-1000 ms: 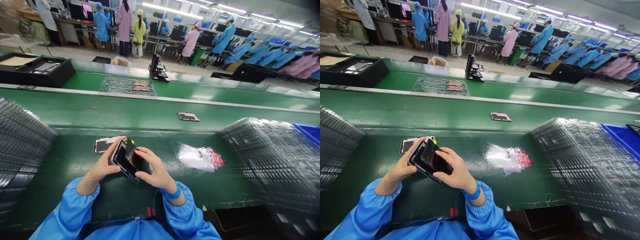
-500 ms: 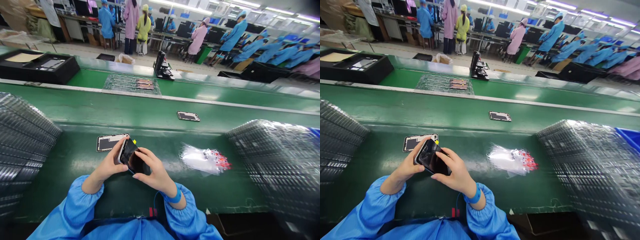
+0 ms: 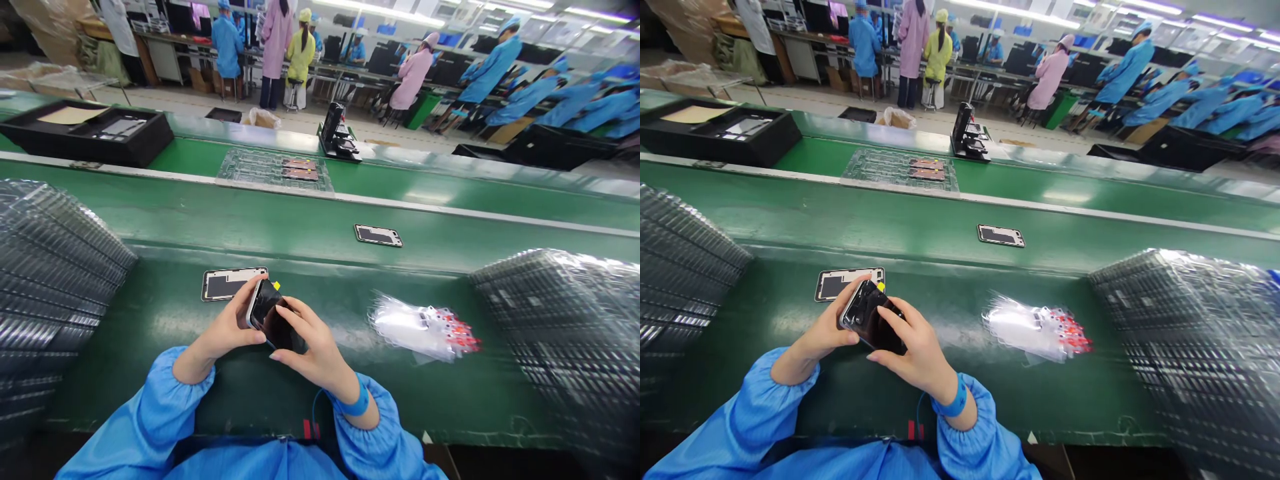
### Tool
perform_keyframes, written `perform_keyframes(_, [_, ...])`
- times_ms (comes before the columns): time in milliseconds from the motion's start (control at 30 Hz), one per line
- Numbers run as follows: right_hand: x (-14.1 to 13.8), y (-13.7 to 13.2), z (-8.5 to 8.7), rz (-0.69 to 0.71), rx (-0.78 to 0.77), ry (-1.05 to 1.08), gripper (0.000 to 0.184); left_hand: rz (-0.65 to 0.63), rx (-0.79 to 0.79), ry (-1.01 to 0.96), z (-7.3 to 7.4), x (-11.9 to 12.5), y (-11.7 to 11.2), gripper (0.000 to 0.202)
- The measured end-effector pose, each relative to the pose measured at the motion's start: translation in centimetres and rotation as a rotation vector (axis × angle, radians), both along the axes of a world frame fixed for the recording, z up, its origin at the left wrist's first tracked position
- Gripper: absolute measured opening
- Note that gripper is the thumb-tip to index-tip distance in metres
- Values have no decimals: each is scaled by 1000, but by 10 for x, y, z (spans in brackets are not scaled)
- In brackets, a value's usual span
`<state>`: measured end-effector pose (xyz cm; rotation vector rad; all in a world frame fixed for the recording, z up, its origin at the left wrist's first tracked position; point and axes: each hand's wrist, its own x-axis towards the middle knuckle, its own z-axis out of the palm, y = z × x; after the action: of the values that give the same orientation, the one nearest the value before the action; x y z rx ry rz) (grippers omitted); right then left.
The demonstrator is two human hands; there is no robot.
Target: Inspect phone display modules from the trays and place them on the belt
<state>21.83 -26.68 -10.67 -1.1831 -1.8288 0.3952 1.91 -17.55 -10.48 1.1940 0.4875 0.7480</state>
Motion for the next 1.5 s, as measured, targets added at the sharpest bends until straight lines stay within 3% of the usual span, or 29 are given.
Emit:
perform_keyframes(367, [9,-2,-8,-43,-81,334,64,-47,-9,-40,1,0,0,97])
perform_keyframes(733, [3,-1,-1,-5,-8,42,68,15,24,3,3,1,-1,100])
perform_keyframes(1500, [2,-2,-1,12,6,-39,69,-13,75,46,12,1,-1,106])
